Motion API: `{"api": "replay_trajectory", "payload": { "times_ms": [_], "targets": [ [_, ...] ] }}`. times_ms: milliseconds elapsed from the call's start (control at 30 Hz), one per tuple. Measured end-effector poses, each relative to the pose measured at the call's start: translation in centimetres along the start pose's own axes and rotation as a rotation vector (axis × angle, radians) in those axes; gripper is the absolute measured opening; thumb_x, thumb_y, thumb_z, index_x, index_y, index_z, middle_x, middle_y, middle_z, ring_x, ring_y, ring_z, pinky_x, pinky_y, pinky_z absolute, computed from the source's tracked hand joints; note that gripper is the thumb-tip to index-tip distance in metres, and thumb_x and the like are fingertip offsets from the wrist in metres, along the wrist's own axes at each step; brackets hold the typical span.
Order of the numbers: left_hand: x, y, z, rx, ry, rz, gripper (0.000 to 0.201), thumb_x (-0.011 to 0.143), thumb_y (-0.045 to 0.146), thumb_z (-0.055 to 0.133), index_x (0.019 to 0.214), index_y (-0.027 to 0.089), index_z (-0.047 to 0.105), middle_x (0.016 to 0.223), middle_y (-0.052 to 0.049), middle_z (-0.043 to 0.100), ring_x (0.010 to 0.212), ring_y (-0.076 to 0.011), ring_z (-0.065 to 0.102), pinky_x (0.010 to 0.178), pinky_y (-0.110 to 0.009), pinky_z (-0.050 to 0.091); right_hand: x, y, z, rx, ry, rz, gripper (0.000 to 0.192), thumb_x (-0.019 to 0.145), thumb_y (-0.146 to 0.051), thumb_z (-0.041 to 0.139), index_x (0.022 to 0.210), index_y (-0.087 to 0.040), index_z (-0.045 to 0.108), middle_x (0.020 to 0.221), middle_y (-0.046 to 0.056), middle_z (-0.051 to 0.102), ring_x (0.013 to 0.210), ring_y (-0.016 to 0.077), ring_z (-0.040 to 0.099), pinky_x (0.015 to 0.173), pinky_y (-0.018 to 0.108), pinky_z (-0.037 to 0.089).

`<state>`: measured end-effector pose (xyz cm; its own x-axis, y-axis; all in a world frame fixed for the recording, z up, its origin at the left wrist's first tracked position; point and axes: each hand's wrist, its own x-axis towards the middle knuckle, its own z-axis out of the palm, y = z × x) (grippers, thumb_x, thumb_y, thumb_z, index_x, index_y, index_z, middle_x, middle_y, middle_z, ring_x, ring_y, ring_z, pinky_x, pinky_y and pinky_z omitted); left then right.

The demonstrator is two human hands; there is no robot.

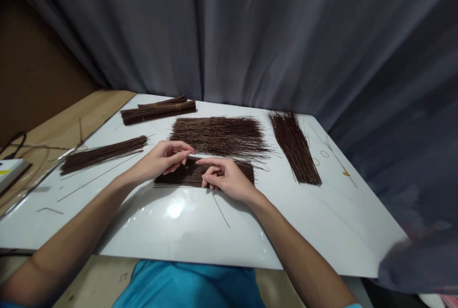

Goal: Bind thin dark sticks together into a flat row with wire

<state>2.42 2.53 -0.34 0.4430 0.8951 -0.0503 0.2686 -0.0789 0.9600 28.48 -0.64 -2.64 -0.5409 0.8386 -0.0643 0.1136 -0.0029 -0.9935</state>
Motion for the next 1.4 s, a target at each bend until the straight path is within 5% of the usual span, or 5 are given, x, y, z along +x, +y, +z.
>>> {"api": "replay_trajectory", "payload": {
  "times_ms": [100, 333, 667, 967, 1400],
  "targets": [
    [-0.1, 0.0, -0.1, -0.024, 0.008, -0.031, 0.041, 0.097, 0.056, 0.07, 0.111, 0.018, 0.071, 0.084, -0.005, 0.067, 0.055, -0.0103, 0.055, 0.043, -0.02, 0.04, 0.0, 0.0, 0.1, -0.006, -0.035, 0.008, 0.052, 0.095, -0.034, 0.074, 0.144, -0.017, 0.068, 0.082, 0.006, 0.077, 0.064, 0.0139, 0.06, 0.059, 0.026, 0.048],
    [-0.2, 0.0, 0.0, -0.085, -0.053, -0.05, 0.04, 0.098, 0.058, 0.069, 0.096, 0.019, 0.064, 0.063, 0.004, 0.044, 0.051, -0.0088, 0.039, 0.045, -0.019, 0.027, 0.0, -0.2, 0.3, -0.029, -0.065, -0.012, 0.05, 0.095, -0.03, 0.073, 0.143, -0.017, 0.069, 0.087, 0.007, 0.078, 0.071, 0.0157, 0.065, 0.063, 0.026, 0.049],
    [-0.3, 0.2, 0.0, -0.05, -0.014, -0.048, 0.043, 0.096, 0.062, 0.069, 0.102, 0.02, 0.069, 0.063, 0.003, 0.047, 0.05, -0.0094, 0.04, 0.044, -0.02, 0.028, -0.2, -0.5, 0.3, -0.028, -0.055, -0.028, 0.044, 0.095, -0.035, 0.075, 0.135, -0.019, 0.073, 0.089, 0.007, 0.079, 0.072, 0.0163, 0.065, 0.064, 0.027, 0.048],
    [-0.4, 0.3, -0.1, -0.028, -0.031, 0.024, 0.04, 0.098, 0.057, 0.07, 0.099, 0.017, 0.074, 0.055, 0.003, 0.047, 0.048, -0.0093, 0.039, 0.045, -0.021, 0.027, 0.9, -0.5, 1.6, 0.038, 0.108, -0.077, 0.035, 0.095, -0.043, 0.077, 0.12, -0.018, 0.078, 0.083, 0.005, 0.076, 0.064, 0.014, 0.06, 0.061, 0.028, 0.049],
    [-0.4, -0.4, -0.2, -0.051, 0.054, 0.007, 0.039, 0.092, 0.051, 0.079, 0.101, 0.014, 0.084, 0.067, -0.003, 0.061, 0.054, -0.0089, 0.042, 0.045, -0.021, 0.03, 0.6, -0.4, 2.0, 0.071, 0.096, -0.073, 0.034, 0.093, -0.041, 0.078, 0.117, -0.017, 0.08, 0.08, 0.005, 0.075, 0.062, 0.0133, 0.06, 0.058, 0.027, 0.049]
  ]
}}
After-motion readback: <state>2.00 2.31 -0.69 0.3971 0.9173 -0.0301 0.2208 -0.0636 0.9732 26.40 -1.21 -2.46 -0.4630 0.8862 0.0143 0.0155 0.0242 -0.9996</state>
